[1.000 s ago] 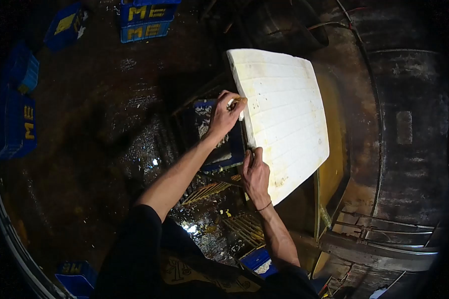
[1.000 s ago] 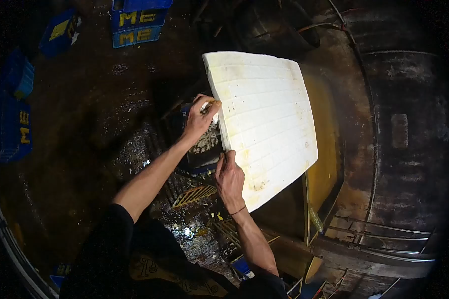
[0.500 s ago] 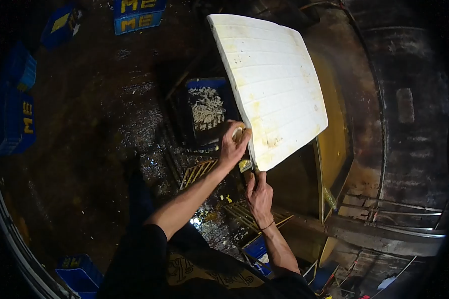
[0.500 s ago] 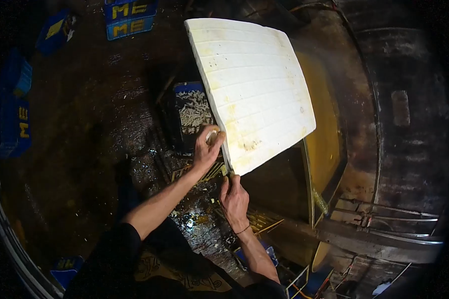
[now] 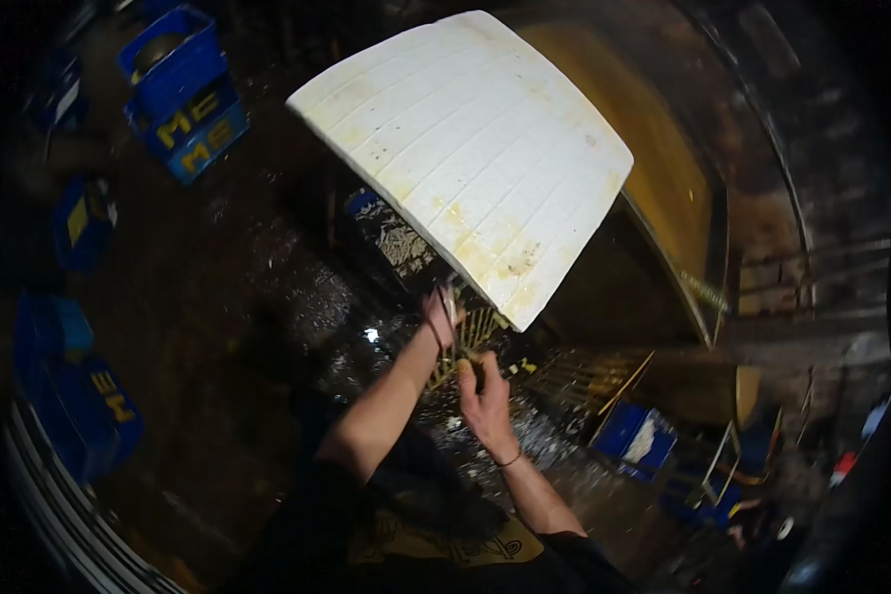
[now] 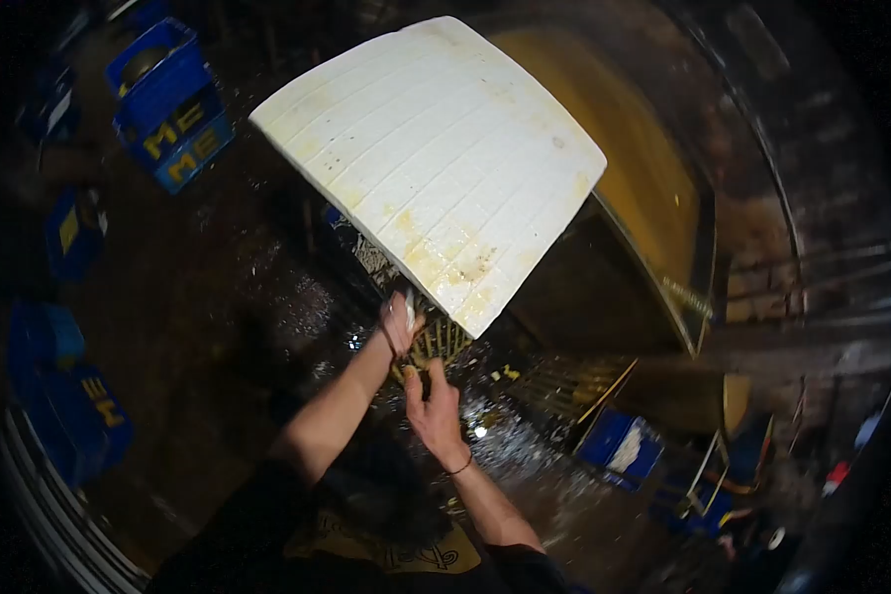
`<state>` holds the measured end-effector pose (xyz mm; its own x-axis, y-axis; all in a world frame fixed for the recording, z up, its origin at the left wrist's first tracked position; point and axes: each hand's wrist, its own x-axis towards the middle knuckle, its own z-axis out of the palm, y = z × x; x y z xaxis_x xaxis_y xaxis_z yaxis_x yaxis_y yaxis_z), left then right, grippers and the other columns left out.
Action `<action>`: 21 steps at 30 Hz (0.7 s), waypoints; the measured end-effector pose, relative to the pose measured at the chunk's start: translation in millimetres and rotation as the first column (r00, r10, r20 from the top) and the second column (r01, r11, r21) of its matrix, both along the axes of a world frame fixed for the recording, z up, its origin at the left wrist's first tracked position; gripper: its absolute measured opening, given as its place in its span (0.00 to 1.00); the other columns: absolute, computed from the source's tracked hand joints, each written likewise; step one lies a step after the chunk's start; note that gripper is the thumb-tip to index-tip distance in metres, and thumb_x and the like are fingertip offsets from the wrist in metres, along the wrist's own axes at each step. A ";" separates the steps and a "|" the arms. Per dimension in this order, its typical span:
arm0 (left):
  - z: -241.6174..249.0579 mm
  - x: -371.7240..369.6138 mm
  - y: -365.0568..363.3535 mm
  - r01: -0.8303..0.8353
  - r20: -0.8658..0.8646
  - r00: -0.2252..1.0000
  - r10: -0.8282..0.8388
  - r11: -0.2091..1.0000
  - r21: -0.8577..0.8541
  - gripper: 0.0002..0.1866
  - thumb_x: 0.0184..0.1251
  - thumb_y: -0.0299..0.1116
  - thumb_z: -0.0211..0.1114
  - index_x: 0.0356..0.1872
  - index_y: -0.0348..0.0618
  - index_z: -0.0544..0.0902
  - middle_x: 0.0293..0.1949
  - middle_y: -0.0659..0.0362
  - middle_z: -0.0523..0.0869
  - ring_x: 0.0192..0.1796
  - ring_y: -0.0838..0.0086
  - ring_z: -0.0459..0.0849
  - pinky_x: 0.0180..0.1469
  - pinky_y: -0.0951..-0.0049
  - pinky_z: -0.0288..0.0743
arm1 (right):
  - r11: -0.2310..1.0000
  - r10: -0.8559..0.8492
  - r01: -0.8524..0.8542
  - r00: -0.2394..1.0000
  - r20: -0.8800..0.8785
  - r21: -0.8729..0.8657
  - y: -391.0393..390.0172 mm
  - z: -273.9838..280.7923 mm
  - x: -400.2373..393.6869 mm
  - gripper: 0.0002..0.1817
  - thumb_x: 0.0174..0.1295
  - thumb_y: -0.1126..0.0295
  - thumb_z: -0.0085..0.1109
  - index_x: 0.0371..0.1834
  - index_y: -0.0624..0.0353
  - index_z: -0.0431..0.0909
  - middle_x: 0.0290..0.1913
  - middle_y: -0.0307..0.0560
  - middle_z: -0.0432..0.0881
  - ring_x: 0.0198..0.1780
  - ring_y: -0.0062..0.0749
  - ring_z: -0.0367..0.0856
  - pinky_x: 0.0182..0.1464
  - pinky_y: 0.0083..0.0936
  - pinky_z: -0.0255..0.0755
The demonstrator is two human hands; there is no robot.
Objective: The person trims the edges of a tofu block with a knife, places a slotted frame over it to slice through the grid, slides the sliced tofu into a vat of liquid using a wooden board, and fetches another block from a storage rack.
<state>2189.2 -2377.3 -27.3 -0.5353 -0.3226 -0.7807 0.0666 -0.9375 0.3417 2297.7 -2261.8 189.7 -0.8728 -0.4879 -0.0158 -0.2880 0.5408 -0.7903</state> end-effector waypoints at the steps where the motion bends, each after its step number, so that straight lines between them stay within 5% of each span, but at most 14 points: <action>1: -26.2 -14.2 -32.7 0.110 0.070 0.992 -0.107 0.993 -0.049 0.27 0.71 0.58 0.51 0.57 0.47 0.75 0.47 0.54 0.78 0.46 0.63 0.79 0.41 0.54 0.69 | 0.997 -0.028 0.027 0.999 -0.015 -0.067 -8.9 7.3 3.9 0.12 0.73 0.64 0.53 0.46 0.63 0.72 0.23 0.46 0.75 0.27 0.22 0.68 0.30 0.26 0.67; 3: -57.5 -29.2 -90.2 0.321 0.212 0.933 -0.290 0.938 -0.129 0.35 0.74 0.62 0.44 0.71 0.47 0.67 0.69 0.49 0.72 0.65 0.52 0.73 0.66 0.32 0.57 | 0.976 -0.115 0.109 0.993 -0.018 -0.188 -23.1 24.6 2.1 0.09 0.74 0.66 0.52 0.47 0.61 0.74 0.26 0.33 0.72 0.28 0.15 0.67 0.30 0.18 0.64; 5: 56.4 15.4 -133.1 0.146 0.131 0.985 -0.112 0.946 -0.289 0.37 0.71 0.59 0.53 0.69 0.39 0.70 0.69 0.49 0.71 0.66 0.58 0.72 0.67 0.64 0.65 | 0.936 -0.217 0.212 0.976 0.015 -0.283 -20.2 36.7 -3.8 0.07 0.75 0.67 0.51 0.47 0.58 0.73 0.25 0.31 0.68 0.25 0.12 0.63 0.26 0.15 0.60; 6: 17.1 14.5 -174.3 0.201 0.308 0.951 -0.002 0.761 -0.617 0.35 0.72 0.60 0.51 0.61 0.35 0.75 0.61 0.45 0.78 0.59 0.57 0.78 0.61 0.62 0.70 | 0.891 -0.278 0.294 0.956 0.094 -0.347 -14.9 37.6 -8.9 0.07 0.75 0.66 0.51 0.47 0.57 0.72 0.25 0.30 0.67 0.23 0.12 0.61 0.24 0.14 0.57; 7: 51.0 34.3 -213.3 0.402 0.470 0.881 -0.043 0.592 -0.699 0.30 0.74 0.54 0.53 0.52 0.30 0.78 0.50 0.42 0.83 0.51 0.59 0.80 0.56 0.59 0.72 | 0.835 -0.331 0.375 0.927 0.176 -0.403 -9.0 37.1 -12.0 0.07 0.75 0.66 0.51 0.47 0.56 0.71 0.24 0.29 0.66 0.22 0.11 0.60 0.22 0.13 0.54; 8: 55.1 48.1 -251.5 0.315 0.354 0.926 0.129 0.247 -0.916 0.22 0.73 0.45 0.59 0.45 0.29 0.78 0.35 0.44 0.83 0.43 0.60 0.81 0.51 0.56 0.74 | 0.771 -0.370 0.444 0.896 0.246 -0.456 -6.7 42.1 -14.9 0.07 0.75 0.64 0.51 0.47 0.55 0.71 0.24 0.29 0.66 0.21 0.11 0.60 0.21 0.13 0.53; 9: 91.3 50.6 -269.4 0.124 0.178 0.918 0.355 0.169 -0.978 0.18 0.72 0.38 0.62 0.48 0.29 0.77 0.39 0.45 0.79 0.43 0.59 0.80 0.49 0.59 0.75 | 0.699 -0.402 0.510 0.860 0.315 -0.501 -5.9 50.2 -18.9 0.07 0.75 0.63 0.51 0.46 0.54 0.71 0.23 0.29 0.67 0.20 0.11 0.60 0.20 0.13 0.53; 11: 184.3 43.2 -280.8 0.020 -0.078 0.847 0.525 -0.179 -0.984 0.17 0.72 0.35 0.62 0.52 0.30 0.74 0.47 0.46 0.75 0.47 0.57 0.78 0.51 0.59 0.74 | 0.619 -0.498 0.590 0.805 0.321 -0.518 5.8 44.5 -36.6 0.09 0.74 0.63 0.51 0.49 0.54 0.71 0.22 0.30 0.68 0.20 0.11 0.61 0.19 0.12 0.54; 13: 247.6 13.7 -260.7 -0.105 -0.152 0.927 0.342 -0.151 -0.983 0.18 0.73 0.32 0.61 0.56 0.31 0.71 0.55 0.46 0.69 0.53 0.57 0.75 0.55 0.61 0.72 | 0.577 -0.566 0.676 0.735 0.373 -0.459 11.6 55.2 -60.5 0.11 0.74 0.65 0.51 0.53 0.56 0.70 0.24 0.32 0.70 0.20 0.11 0.63 0.18 0.13 0.55; 15: 256.0 -41.6 -224.9 -0.258 -0.256 0.966 -0.036 -0.041 -0.965 0.17 0.71 0.30 0.63 0.56 0.35 0.72 0.53 0.48 0.74 0.53 0.62 0.77 0.55 0.65 0.73 | 0.507 -0.555 0.701 0.711 0.432 -0.502 21.2 45.7 -101.5 0.15 0.74 0.66 0.50 0.59 0.59 0.70 0.26 0.33 0.72 0.19 0.12 0.64 0.17 0.13 0.56; 19: 275.7 -117.3 -88.6 -0.165 0.095 0.784 -0.614 -0.353 -0.921 0.22 0.65 0.29 0.67 0.59 0.38 0.73 0.59 0.48 0.72 0.62 0.58 0.73 0.58 0.64 0.76 | 0.524 -0.504 0.651 0.757 0.416 -0.549 40.2 25.8 -211.1 0.21 0.73 0.68 0.49 0.68 0.58 0.67 0.26 0.34 0.71 0.18 0.14 0.63 0.16 0.15 0.56; 21: 262.3 -154.4 -54.3 -0.198 0.345 0.709 -0.615 -0.644 -0.739 0.28 0.67 0.34 0.63 0.67 0.37 0.69 0.71 0.44 0.64 0.72 0.47 0.63 0.73 0.52 0.58 | 0.483 -0.452 0.670 0.742 0.495 -0.564 38.4 26.0 -266.8 0.21 0.73 0.68 0.50 0.68 0.58 0.70 0.25 0.36 0.73 0.19 0.14 0.66 0.16 0.18 0.59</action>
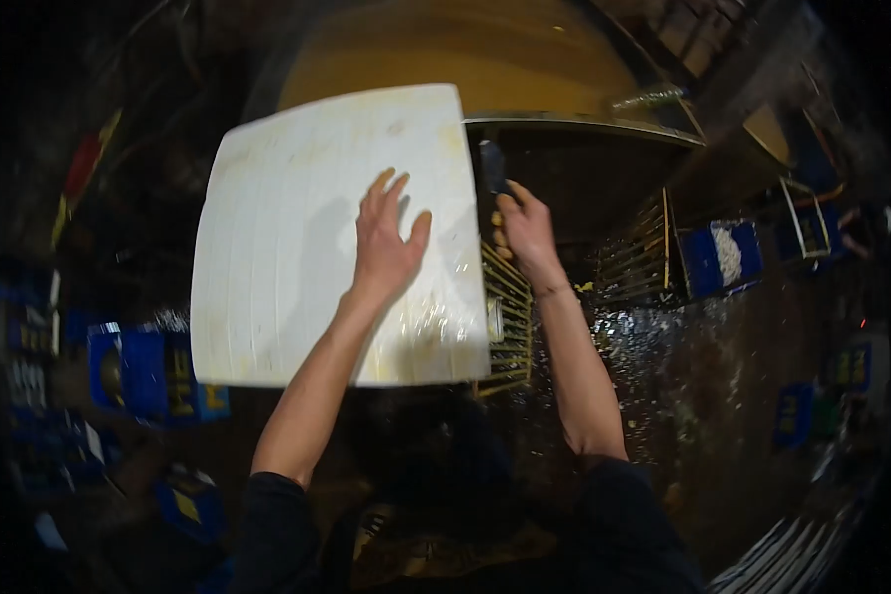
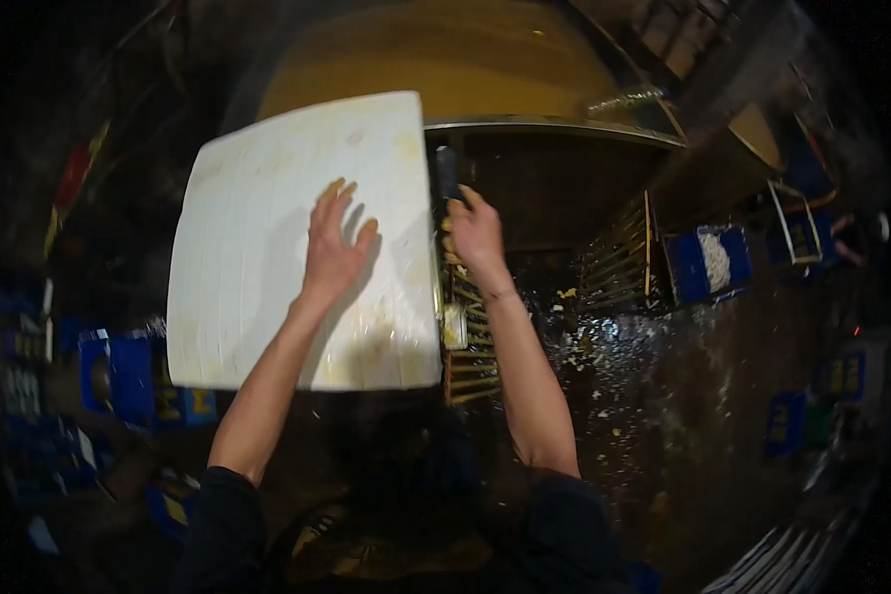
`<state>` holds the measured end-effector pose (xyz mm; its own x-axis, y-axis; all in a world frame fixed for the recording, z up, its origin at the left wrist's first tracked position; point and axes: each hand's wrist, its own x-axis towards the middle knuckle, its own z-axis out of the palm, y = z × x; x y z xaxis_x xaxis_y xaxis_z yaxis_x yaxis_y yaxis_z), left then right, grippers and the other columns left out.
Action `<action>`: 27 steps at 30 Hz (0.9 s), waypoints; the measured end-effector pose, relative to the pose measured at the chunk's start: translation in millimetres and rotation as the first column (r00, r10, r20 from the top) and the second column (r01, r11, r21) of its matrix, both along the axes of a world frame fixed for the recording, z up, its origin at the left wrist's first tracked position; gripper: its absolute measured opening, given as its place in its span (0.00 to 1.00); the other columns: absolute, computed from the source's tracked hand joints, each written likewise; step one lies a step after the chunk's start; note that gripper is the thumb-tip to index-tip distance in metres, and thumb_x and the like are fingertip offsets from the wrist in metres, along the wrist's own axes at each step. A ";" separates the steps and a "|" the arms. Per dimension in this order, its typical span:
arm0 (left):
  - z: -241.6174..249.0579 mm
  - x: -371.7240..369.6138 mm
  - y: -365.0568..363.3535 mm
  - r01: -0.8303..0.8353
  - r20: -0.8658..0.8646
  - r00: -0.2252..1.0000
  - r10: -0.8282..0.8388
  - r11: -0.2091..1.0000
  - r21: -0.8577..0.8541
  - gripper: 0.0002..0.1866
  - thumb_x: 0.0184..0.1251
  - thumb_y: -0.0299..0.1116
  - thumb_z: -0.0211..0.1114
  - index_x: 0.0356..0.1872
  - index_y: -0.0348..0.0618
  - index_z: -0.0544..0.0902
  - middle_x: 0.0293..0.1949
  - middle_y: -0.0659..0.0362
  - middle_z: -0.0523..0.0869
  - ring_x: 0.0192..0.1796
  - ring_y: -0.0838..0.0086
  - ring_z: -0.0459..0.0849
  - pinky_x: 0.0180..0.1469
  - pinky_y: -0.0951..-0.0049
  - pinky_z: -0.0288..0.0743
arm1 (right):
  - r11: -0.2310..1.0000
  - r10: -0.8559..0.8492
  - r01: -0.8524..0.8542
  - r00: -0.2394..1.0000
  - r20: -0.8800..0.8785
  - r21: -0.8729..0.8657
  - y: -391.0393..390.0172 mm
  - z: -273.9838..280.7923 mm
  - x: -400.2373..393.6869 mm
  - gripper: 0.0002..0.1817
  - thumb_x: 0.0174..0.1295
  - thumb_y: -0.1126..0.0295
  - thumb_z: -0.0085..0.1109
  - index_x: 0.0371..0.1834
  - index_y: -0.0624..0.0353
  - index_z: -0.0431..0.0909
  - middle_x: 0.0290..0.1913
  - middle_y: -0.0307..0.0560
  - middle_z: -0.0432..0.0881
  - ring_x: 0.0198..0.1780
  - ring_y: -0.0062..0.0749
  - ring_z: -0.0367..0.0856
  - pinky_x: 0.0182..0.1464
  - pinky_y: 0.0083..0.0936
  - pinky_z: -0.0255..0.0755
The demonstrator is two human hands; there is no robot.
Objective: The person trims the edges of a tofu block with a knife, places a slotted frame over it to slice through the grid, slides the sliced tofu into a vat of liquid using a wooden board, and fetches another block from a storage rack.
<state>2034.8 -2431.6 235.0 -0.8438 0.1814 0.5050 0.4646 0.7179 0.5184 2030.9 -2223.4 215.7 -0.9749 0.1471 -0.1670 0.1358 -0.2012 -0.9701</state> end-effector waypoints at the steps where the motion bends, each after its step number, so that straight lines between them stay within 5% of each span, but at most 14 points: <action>1: -5.4 -14.6 10.3 0.026 0.012 1.000 -0.025 0.996 -0.091 0.30 0.68 0.36 0.62 0.68 0.37 0.68 0.72 0.44 0.63 0.74 0.47 0.60 0.74 0.51 0.54 | 0.971 -0.053 0.067 0.996 -0.065 0.231 -0.4 -20.7 -41.2 0.21 0.71 0.67 0.51 0.66 0.59 0.72 0.26 0.43 0.78 0.21 0.23 0.73 0.20 0.23 0.66; 2: -9.7 -26.8 18.7 0.047 0.026 0.999 -0.044 0.983 -0.177 0.31 0.69 0.38 0.61 0.70 0.36 0.67 0.74 0.43 0.62 0.76 0.47 0.57 0.75 0.50 0.50 | 0.882 -0.090 0.140 0.988 -0.129 0.451 -1.7 -40.0 -76.2 0.21 0.70 0.67 0.52 0.65 0.60 0.74 0.28 0.49 0.83 0.23 0.31 0.80 0.23 0.29 0.73; 4: -19.7 -40.4 22.7 0.096 0.069 0.995 -0.077 0.935 -0.342 0.30 0.71 0.39 0.59 0.71 0.36 0.66 0.75 0.44 0.60 0.77 0.46 0.55 0.75 0.47 0.47 | 0.823 -0.109 0.230 0.961 -0.253 0.520 -12.7 -30.2 -108.7 0.21 0.65 0.63 0.51 0.58 0.61 0.76 0.43 0.70 0.82 0.46 0.71 0.80 0.50 0.55 0.75; 5: -22.0 -43.9 21.1 0.119 0.120 0.990 -0.070 0.874 -0.472 0.30 0.73 0.40 0.56 0.72 0.36 0.65 0.75 0.44 0.59 0.78 0.46 0.52 0.76 0.44 0.44 | 0.804 -0.114 0.214 0.971 -0.211 0.554 -17.2 -18.8 -118.9 0.19 0.65 0.63 0.50 0.55 0.61 0.77 0.41 0.70 0.83 0.45 0.70 0.81 0.49 0.55 0.76; 8: -15.9 -51.0 23.4 0.142 0.196 0.979 -0.061 0.890 -0.434 0.29 0.74 0.40 0.54 0.71 0.35 0.66 0.75 0.42 0.60 0.78 0.46 0.50 0.76 0.43 0.40 | 0.782 -0.117 0.171 0.985 -0.129 0.599 -25.9 -14.8 -157.5 0.15 0.65 0.65 0.48 0.50 0.59 0.75 0.38 0.70 0.83 0.43 0.68 0.83 0.48 0.57 0.77; 13: -4.9 -137.6 36.1 0.056 0.017 0.998 -0.053 0.946 -0.321 0.24 0.75 0.36 0.53 0.66 0.32 0.71 0.71 0.42 0.67 0.74 0.45 0.61 0.75 0.50 0.51 | 0.776 -0.113 0.163 0.986 -0.120 0.610 -35.0 -5.3 -182.8 0.19 0.64 0.67 0.49 0.58 0.61 0.71 0.36 0.72 0.83 0.42 0.69 0.82 0.46 0.59 0.75; 18: 2.9 -245.1 61.9 0.125 -0.017 0.991 -0.131 0.970 -0.209 0.21 0.75 0.35 0.53 0.63 0.34 0.74 0.67 0.43 0.70 0.70 0.48 0.66 0.72 0.58 0.60 | 0.766 -0.074 0.163 0.983 -0.166 0.622 -35.0 -2.1 -181.9 0.19 0.64 0.69 0.49 0.56 0.67 0.70 0.32 0.71 0.83 0.38 0.69 0.83 0.44 0.58 0.77; 21: 11.6 -292.3 79.9 0.252 -0.008 0.964 -0.267 0.919 -0.302 0.19 0.75 0.35 0.52 0.60 0.34 0.76 0.65 0.44 0.74 0.68 0.49 0.69 0.71 0.59 0.61 | 0.740 -0.019 0.127 0.985 -0.169 0.661 -31.7 4.6 -181.1 0.16 0.63 0.71 0.49 0.52 0.68 0.71 0.32 0.73 0.82 0.38 0.68 0.83 0.42 0.57 0.77; 23: 10.3 -318.6 85.9 0.462 0.098 0.876 -0.472 0.764 -0.451 0.18 0.73 0.39 0.55 0.48 0.33 0.83 0.52 0.42 0.83 0.57 0.48 0.79 0.62 0.58 0.71 | 0.736 -0.018 0.118 0.988 -0.155 0.667 -30.4 5.5 -174.1 0.16 0.63 0.72 0.49 0.51 0.69 0.71 0.31 0.73 0.82 0.38 0.68 0.83 0.42 0.57 0.77; 24: 20.0 -317.6 93.2 0.466 0.102 0.874 -0.475 0.762 -0.450 0.18 0.73 0.39 0.55 0.48 0.33 0.83 0.52 0.42 0.83 0.57 0.48 0.79 0.62 0.58 0.71 | 0.733 -0.013 0.106 0.990 -0.141 0.672 -30.3 6.5 -167.8 0.16 0.62 0.72 0.49 0.50 0.70 0.71 0.31 0.73 0.82 0.38 0.67 0.83 0.41 0.56 0.77; 26: 49.8 -309.1 112.7 0.511 0.499 0.853 -0.156 0.447 -0.734 0.21 0.70 0.45 0.58 0.36 0.32 0.87 0.37 0.39 0.86 0.45 0.47 0.83 0.50 0.56 0.77 | 0.730 -0.037 0.136 0.987 -0.159 0.670 -29.2 6.7 -150.0 0.15 0.61 0.73 0.50 0.48 0.72 0.70 0.30 0.73 0.82 0.36 0.67 0.83 0.41 0.56 0.77; 27: 42.7 -315.5 109.0 0.546 0.445 0.837 -0.320 0.428 -0.720 0.22 0.64 0.46 0.63 0.26 0.33 0.86 0.27 0.38 0.84 0.36 0.47 0.83 0.42 0.53 0.77 | 0.740 -0.025 0.131 0.985 -0.168 0.660 -27.9 4.4 -139.7 0.15 0.61 0.73 0.49 0.48 0.73 0.70 0.28 0.73 0.81 0.35 0.68 0.83 0.39 0.56 0.77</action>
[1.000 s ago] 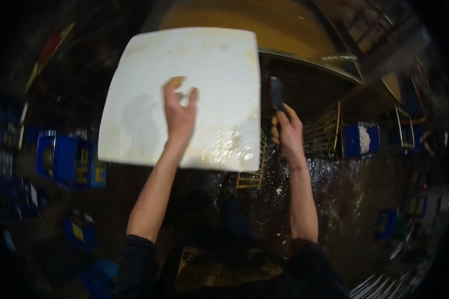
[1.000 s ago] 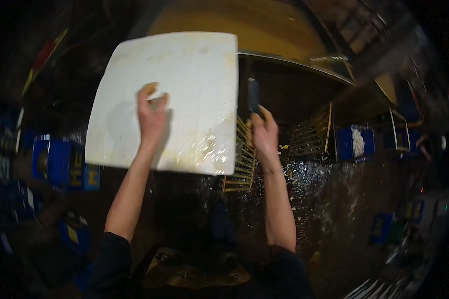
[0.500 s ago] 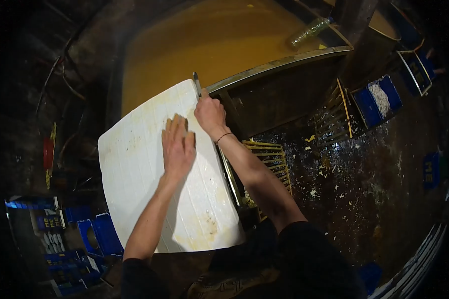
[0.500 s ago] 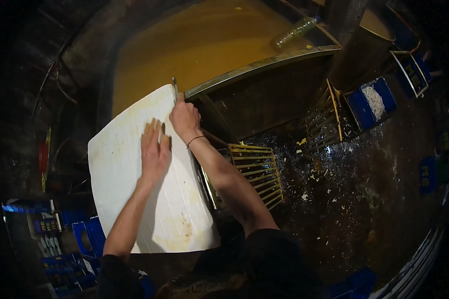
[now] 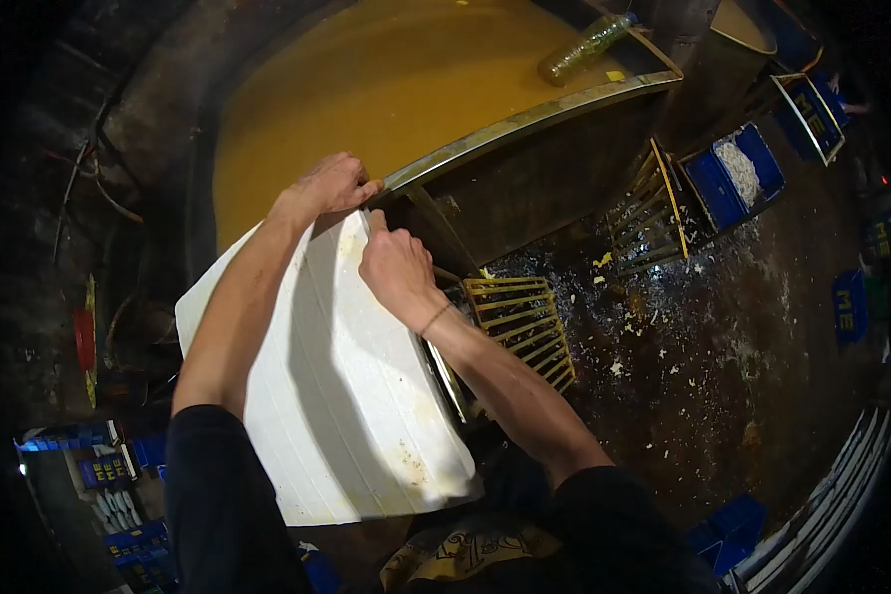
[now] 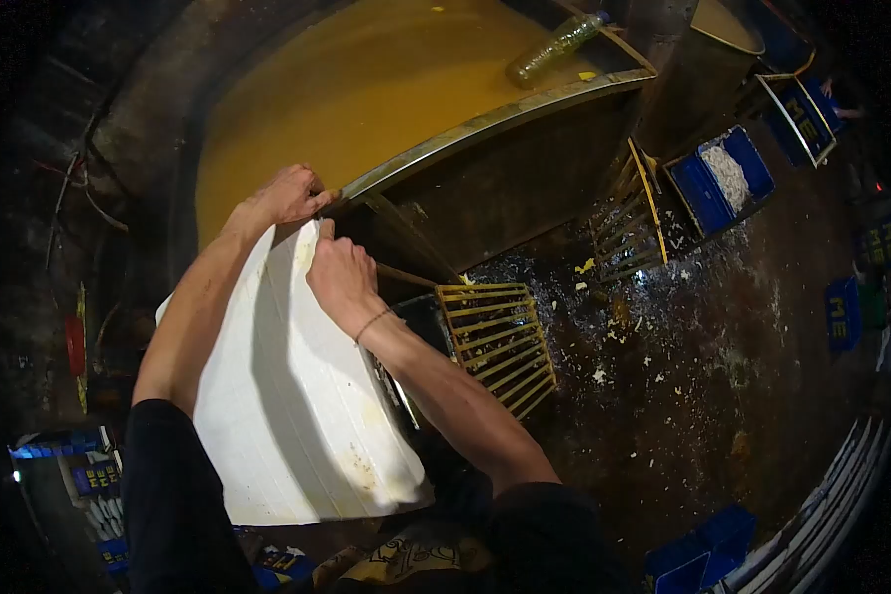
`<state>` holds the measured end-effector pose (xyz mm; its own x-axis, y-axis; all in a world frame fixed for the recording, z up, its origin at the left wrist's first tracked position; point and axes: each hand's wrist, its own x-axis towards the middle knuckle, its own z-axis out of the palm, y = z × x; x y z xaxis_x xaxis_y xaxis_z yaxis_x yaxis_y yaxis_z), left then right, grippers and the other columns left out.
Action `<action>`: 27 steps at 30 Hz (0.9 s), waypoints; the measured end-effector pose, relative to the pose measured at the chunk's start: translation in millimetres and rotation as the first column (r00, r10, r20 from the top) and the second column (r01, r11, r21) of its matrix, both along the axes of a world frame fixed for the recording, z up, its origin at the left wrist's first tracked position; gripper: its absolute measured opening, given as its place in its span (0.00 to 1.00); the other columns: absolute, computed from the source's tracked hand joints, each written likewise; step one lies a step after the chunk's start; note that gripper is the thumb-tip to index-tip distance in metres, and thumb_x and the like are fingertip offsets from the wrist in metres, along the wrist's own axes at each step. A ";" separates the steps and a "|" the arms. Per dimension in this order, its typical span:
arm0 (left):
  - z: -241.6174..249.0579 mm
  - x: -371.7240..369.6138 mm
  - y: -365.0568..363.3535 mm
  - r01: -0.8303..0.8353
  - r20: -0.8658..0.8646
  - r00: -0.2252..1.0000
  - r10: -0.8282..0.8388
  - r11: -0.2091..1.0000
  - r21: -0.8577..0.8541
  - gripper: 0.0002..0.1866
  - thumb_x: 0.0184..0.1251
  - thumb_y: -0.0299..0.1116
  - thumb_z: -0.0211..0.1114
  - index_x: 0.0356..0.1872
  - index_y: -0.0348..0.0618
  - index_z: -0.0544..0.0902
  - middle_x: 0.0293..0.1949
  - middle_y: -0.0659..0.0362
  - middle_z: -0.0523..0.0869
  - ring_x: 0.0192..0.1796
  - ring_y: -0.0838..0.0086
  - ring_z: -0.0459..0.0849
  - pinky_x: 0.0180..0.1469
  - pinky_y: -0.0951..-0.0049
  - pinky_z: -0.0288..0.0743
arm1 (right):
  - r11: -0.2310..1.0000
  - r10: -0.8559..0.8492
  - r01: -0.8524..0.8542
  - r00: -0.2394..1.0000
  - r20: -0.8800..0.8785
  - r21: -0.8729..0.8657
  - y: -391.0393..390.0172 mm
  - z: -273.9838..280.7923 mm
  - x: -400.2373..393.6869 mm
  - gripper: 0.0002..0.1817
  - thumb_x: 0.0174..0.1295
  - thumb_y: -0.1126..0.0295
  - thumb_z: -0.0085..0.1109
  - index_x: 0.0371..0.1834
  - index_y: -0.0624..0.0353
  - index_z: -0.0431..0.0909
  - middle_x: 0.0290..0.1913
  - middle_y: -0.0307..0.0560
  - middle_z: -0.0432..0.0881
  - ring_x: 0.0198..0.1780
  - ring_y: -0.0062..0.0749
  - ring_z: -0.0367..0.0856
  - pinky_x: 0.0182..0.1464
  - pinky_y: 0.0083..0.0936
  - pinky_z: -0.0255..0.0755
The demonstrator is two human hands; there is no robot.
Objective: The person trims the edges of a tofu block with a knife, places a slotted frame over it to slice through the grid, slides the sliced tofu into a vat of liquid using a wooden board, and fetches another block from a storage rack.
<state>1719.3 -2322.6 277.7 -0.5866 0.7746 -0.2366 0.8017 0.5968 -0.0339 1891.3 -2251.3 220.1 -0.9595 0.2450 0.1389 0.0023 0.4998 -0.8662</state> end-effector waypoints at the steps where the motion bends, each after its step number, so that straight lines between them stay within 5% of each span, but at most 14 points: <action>1: -0.2 1.1 2.7 0.002 0.007 1.000 -0.002 1.000 -0.001 0.22 0.64 0.46 0.63 0.26 0.33 0.86 0.27 0.38 0.84 0.36 0.47 0.83 0.42 0.53 0.77 | 1.000 0.015 -0.015 1.000 -0.010 -0.013 1.1 -1.6 10.0 0.15 0.61 0.74 0.49 0.47 0.73 0.70 0.27 0.73 0.81 0.33 0.69 0.82 0.38 0.56 0.77; 7: -6.5 22.4 13.4 0.142 0.071 0.989 -0.132 0.978 -0.156 0.17 0.50 0.40 0.69 0.25 0.32 0.83 0.26 0.40 0.82 0.35 0.45 0.82 0.40 0.52 0.77 | 0.995 0.071 -0.063 0.992 0.108 -0.076 7.8 3.5 85.6 0.15 0.64 0.75 0.47 0.50 0.75 0.69 0.22 0.74 0.77 0.28 0.70 0.80 0.33 0.56 0.76; 9: -8.9 33.8 20.4 0.186 0.175 0.974 -0.146 0.953 -0.239 0.15 0.48 0.38 0.68 0.28 0.33 0.84 0.29 0.39 0.83 0.36 0.46 0.83 0.41 0.53 0.77 | 0.993 0.113 -0.104 0.979 0.170 -0.060 11.8 4.7 99.3 0.18 0.58 0.79 0.49 0.50 0.78 0.64 0.24 0.73 0.79 0.28 0.67 0.82 0.33 0.52 0.78; 13: -18.4 70.7 13.8 0.152 0.258 0.962 -0.094 0.964 -0.217 0.14 0.49 0.37 0.67 0.30 0.34 0.86 0.30 0.40 0.85 0.37 0.47 0.84 0.44 0.55 0.79 | 0.984 0.152 -0.133 0.974 0.171 -0.116 14.1 -0.1 151.4 0.18 0.60 0.78 0.50 0.53 0.75 0.65 0.22 0.69 0.79 0.26 0.63 0.82 0.30 0.51 0.77; 15: -27.5 86.4 4.7 0.288 0.313 0.917 -0.248 0.954 -0.085 0.15 0.50 0.36 0.66 0.34 0.34 0.87 0.31 0.41 0.86 0.40 0.49 0.85 0.47 0.57 0.79 | 0.983 0.154 -0.130 0.967 0.203 -0.130 13.2 -4.0 179.2 0.18 0.61 0.77 0.50 0.53 0.74 0.65 0.21 0.67 0.79 0.25 0.61 0.82 0.29 0.51 0.76; 17: -21.8 116.0 8.8 0.273 0.342 0.913 -0.224 0.956 -0.104 0.16 0.53 0.37 0.65 0.36 0.33 0.88 0.32 0.42 0.87 0.41 0.48 0.85 0.49 0.58 0.79 | 0.981 0.107 -0.089 0.990 0.095 -0.175 10.5 -9.0 206.3 0.20 0.62 0.76 0.52 0.56 0.71 0.65 0.21 0.64 0.79 0.24 0.59 0.81 0.27 0.49 0.76; 24: -15.6 205.4 20.7 0.214 0.582 0.813 0.013 0.924 -0.318 0.17 0.58 0.39 0.64 0.37 0.35 0.88 0.35 0.42 0.87 0.46 0.52 0.84 0.53 0.60 0.77 | 0.977 0.155 -0.123 0.972 0.178 -0.175 17.3 -15.6 291.1 0.28 0.60 0.76 0.56 0.65 0.71 0.63 0.25 0.62 0.81 0.24 0.56 0.82 0.26 0.45 0.76; 27: -28.9 238.6 12.8 0.275 0.588 0.799 -0.124 0.946 -0.174 0.17 0.57 0.39 0.63 0.36 0.34 0.88 0.33 0.42 0.87 0.44 0.52 0.84 0.52 0.61 0.78 | 0.985 0.119 -0.097 0.980 0.159 -0.140 15.9 -17.5 322.3 0.29 0.60 0.80 0.58 0.66 0.69 0.63 0.18 0.58 0.77 0.20 0.52 0.80 0.21 0.39 0.71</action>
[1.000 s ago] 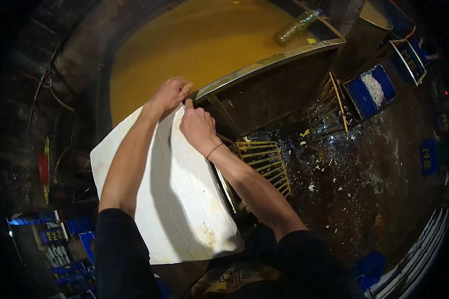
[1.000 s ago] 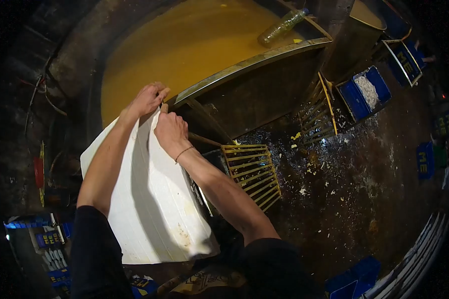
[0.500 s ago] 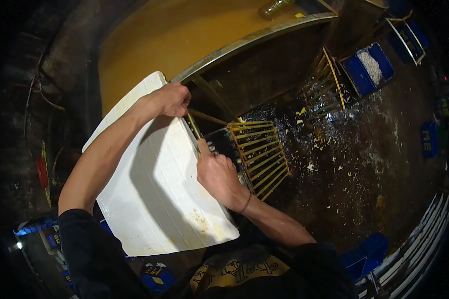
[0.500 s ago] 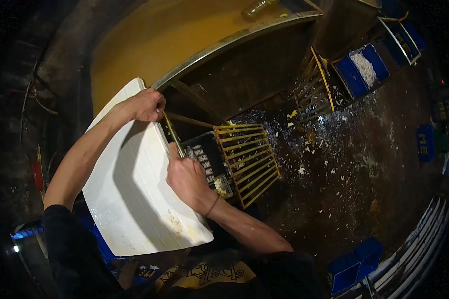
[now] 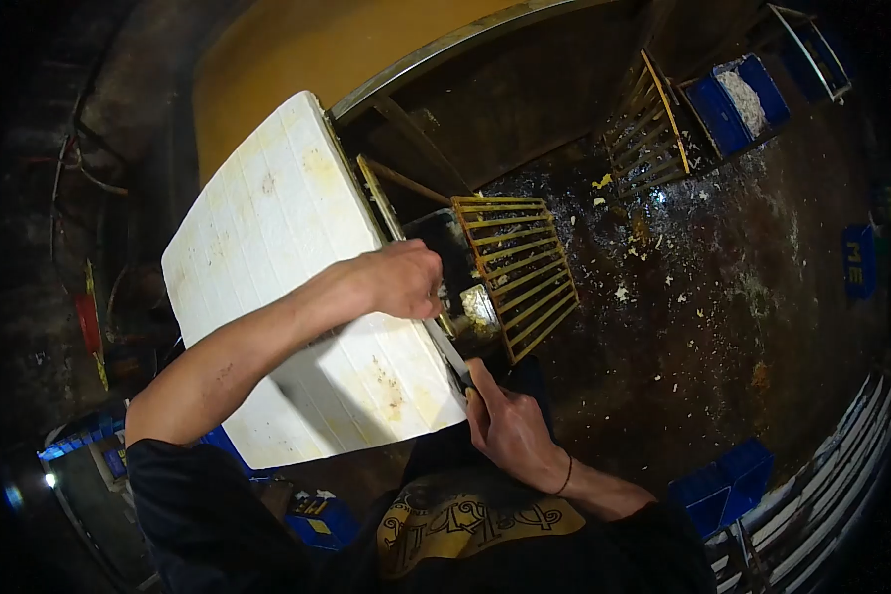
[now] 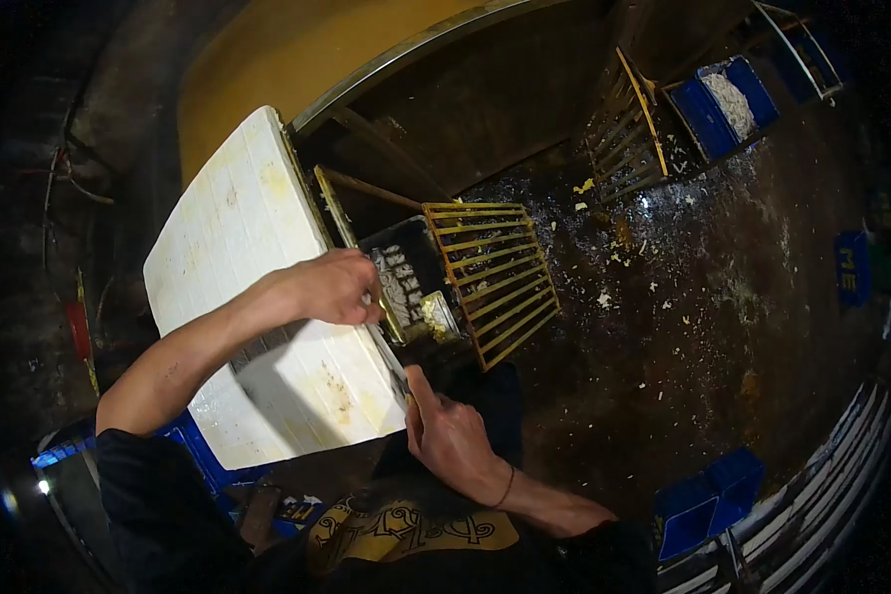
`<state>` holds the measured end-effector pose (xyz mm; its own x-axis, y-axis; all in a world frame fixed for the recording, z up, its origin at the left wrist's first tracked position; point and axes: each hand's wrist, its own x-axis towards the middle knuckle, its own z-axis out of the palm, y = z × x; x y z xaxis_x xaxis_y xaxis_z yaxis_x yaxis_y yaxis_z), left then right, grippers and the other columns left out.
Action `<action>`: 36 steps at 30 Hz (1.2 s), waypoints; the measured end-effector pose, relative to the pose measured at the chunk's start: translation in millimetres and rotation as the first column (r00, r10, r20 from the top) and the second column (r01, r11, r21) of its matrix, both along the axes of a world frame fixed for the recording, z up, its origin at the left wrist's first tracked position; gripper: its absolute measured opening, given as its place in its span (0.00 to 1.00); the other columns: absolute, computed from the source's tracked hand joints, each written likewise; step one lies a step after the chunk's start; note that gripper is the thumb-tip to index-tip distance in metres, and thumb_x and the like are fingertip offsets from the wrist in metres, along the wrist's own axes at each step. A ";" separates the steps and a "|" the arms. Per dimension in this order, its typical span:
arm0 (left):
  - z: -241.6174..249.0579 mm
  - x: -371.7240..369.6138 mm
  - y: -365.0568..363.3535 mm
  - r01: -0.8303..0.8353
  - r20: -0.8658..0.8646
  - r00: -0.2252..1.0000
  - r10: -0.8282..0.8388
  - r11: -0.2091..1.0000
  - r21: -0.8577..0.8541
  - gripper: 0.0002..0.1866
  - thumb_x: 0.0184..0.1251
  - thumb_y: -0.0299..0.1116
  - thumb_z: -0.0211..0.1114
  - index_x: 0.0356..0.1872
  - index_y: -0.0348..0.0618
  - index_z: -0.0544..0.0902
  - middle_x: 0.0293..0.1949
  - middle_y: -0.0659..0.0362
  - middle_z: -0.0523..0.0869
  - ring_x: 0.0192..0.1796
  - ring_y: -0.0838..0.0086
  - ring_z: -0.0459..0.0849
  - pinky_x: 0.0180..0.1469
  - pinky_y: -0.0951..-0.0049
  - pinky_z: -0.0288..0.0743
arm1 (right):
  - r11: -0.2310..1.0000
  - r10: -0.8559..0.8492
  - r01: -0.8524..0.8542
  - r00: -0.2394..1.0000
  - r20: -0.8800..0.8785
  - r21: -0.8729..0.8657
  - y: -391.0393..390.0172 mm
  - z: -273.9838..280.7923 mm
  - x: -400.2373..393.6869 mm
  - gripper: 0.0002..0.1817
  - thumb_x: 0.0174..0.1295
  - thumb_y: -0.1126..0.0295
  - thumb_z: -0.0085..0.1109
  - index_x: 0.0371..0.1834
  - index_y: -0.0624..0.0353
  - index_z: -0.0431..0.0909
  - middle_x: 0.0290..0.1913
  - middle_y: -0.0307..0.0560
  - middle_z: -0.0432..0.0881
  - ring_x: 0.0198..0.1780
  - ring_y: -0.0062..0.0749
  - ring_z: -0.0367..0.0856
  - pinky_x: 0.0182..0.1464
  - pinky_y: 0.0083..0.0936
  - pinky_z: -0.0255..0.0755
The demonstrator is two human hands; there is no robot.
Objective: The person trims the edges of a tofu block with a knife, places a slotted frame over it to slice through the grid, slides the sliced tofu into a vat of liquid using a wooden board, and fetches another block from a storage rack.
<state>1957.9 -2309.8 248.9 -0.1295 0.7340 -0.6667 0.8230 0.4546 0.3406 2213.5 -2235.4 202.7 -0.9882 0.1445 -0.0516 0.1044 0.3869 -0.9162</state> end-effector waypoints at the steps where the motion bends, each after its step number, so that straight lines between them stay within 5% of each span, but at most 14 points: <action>1: -4.8 7.6 -0.9 0.026 0.040 0.999 -0.029 0.997 0.070 0.17 0.58 0.41 0.63 0.32 0.33 0.88 0.28 0.43 0.86 0.40 0.51 0.85 0.50 0.59 0.78 | 0.999 0.005 -0.005 1.000 -0.001 -0.050 0.8 1.9 9.3 0.29 0.60 0.80 0.58 0.66 0.70 0.63 0.19 0.59 0.77 0.21 0.53 0.81 0.22 0.40 0.72; 6: -18.7 32.0 15.0 0.150 0.131 0.983 -0.132 0.979 -0.136 0.20 0.59 0.46 0.64 0.27 0.34 0.86 0.27 0.42 0.84 0.37 0.50 0.84 0.46 0.56 0.76 | 0.997 -0.031 0.032 0.999 0.023 -0.070 -20.8 -29.8 38.2 0.28 0.59 0.80 0.60 0.64 0.69 0.66 0.23 0.61 0.79 0.26 0.54 0.83 0.26 0.41 0.75; 8: -20.8 42.0 19.0 0.191 0.239 0.960 -0.148 0.967 -0.170 0.22 0.59 0.48 0.64 0.28 0.34 0.86 0.27 0.42 0.84 0.37 0.49 0.83 0.45 0.58 0.77 | 0.994 -0.094 0.103 0.981 -0.168 0.041 -16.6 -39.7 35.5 0.25 0.59 0.80 0.61 0.62 0.63 0.71 0.30 0.63 0.81 0.31 0.55 0.84 0.30 0.40 0.77; 10: -12.4 45.8 23.2 0.208 0.222 0.960 -0.171 0.965 -0.158 0.19 0.61 0.46 0.65 0.31 0.35 0.87 0.29 0.46 0.87 0.38 0.56 0.85 0.46 0.62 0.77 | 0.982 -0.106 0.104 0.994 0.000 0.159 7.1 -11.4 29.4 0.23 0.58 0.81 0.62 0.59 0.56 0.78 0.36 0.59 0.83 0.35 0.56 0.84 0.34 0.38 0.78; 14: 36.7 39.9 1.7 -0.337 0.495 0.827 0.266 0.940 0.058 0.11 0.61 0.36 0.69 0.35 0.39 0.90 0.29 0.60 0.87 0.36 0.79 0.83 0.41 0.75 0.76 | 0.992 -0.003 0.031 0.976 -0.218 0.122 50.5 50.5 44.7 0.19 0.57 0.78 0.65 0.54 0.64 0.81 0.39 0.58 0.85 0.37 0.44 0.87 0.40 0.29 0.78; 17: 86.6 48.2 -73.2 -0.623 0.602 0.666 0.441 0.773 0.123 0.13 0.60 0.37 0.69 0.34 0.35 0.88 0.26 0.59 0.85 0.29 0.79 0.80 0.34 0.77 0.75 | 0.999 -0.035 0.040 0.976 -0.215 0.020 46.1 97.4 68.7 0.17 0.58 0.79 0.64 0.51 0.68 0.82 0.47 0.56 0.87 0.46 0.33 0.87 0.49 0.26 0.78; 20: 99.2 112.4 -197.9 -0.910 0.916 0.337 0.218 0.326 0.257 0.21 0.62 0.40 0.64 0.37 0.25 0.82 0.23 0.53 0.82 0.18 0.78 0.74 0.19 0.78 0.68 | 0.993 -0.027 0.013 0.993 -0.114 -0.118 9.4 102.8 87.3 0.18 0.61 0.78 0.63 0.55 0.71 0.79 0.48 0.50 0.87 0.48 0.27 0.84 0.52 0.23 0.75; 21: 84.3 141.4 -241.1 -0.957 0.983 0.182 -0.039 0.223 0.186 0.19 0.69 0.36 0.58 0.43 0.23 0.81 0.26 0.52 0.84 0.19 0.79 0.77 0.18 0.82 0.67 | 0.994 0.013 -0.025 0.993 -0.115 -0.108 -12.7 98.7 89.8 0.18 0.61 0.78 0.63 0.55 0.71 0.79 0.48 0.50 0.87 0.48 0.27 0.84 0.52 0.23 0.75; 23: 50.4 213.3 -322.8 -0.997 0.995 -0.044 -0.089 -0.063 -0.050 0.24 0.68 0.43 0.60 0.48 0.25 0.78 0.29 0.47 0.83 0.24 0.70 0.80 0.21 0.77 0.75 | 0.976 0.012 -0.031 0.996 -0.089 -0.217 -68.1 79.4 92.0 0.20 0.62 0.77 0.63 0.58 0.70 0.77 0.50 0.48 0.85 0.49 0.23 0.80 0.51 0.22 0.75; 26: -12.9 315.3 -401.2 -0.732 0.916 -0.389 -0.093 -0.572 -0.369 0.20 0.71 0.46 0.59 0.52 0.42 0.82 0.36 0.56 0.86 0.31 0.73 0.84 0.26 0.79 0.76 | 0.906 0.142 -0.127 0.990 0.009 -0.405 -153.3 70.5 104.1 0.20 0.65 0.76 0.62 0.60 0.69 0.76 0.47 0.41 0.83 0.45 0.18 0.77 0.45 0.18 0.74; 30: -129.6 370.9 -451.8 -0.292 0.702 -0.686 -0.192 -0.811 -0.507 0.13 0.69 0.42 0.61 0.49 0.49 0.84 0.35 0.63 0.87 0.33 0.78 0.85 0.28 0.81 0.77 | 0.938 0.223 -0.223 0.974 -0.030 -0.265 -213.5 63.4 110.2 0.21 0.66 0.74 0.63 0.62 0.65 0.76 0.42 0.37 0.81 0.38 0.14 0.74 0.41 0.16 0.71; 31: -182.2 369.4 -476.3 -0.445 0.739 -0.632 -0.231 -0.673 -0.591 0.16 0.69 0.42 0.61 0.53 0.48 0.81 0.42 0.61 0.87 0.37 0.76 0.86 0.33 0.77 0.80 | 0.942 0.217 -0.218 0.976 -0.033 -0.255 -226.6 63.1 112.0 0.21 0.66 0.74 0.63 0.62 0.65 0.76 0.42 0.37 0.81 0.38 0.14 0.74 0.41 0.16 0.71; 34: -194.7 300.0 -434.9 -0.557 0.796 -0.544 -0.267 -0.594 -0.580 0.28 0.73 0.56 0.54 0.59 0.41 0.74 0.55 0.51 0.80 0.62 0.56 0.77 0.68 0.53 0.66 | 0.956 0.099 -0.077 0.993 0.063 -0.284 -245.0 64.2 105.1 0.21 0.67 0.74 0.62 0.62 0.63 0.75 0.38 0.36 0.80 0.36 0.14 0.74 0.39 0.15 0.70; 36: -240.0 261.3 -422.4 -0.419 0.674 -0.737 -0.046 -0.752 -0.510 0.36 0.70 0.62 0.52 0.69 0.45 0.67 0.68 0.49 0.70 0.66 0.44 0.70 0.67 0.30 0.55 | 0.957 0.006 0.010 0.998 0.057 -0.289 -257.2 69.9 88.9 0.20 0.67 0.75 0.62 0.62 0.63 0.75 0.36 0.34 0.79 0.34 0.13 0.72 0.35 0.14 0.68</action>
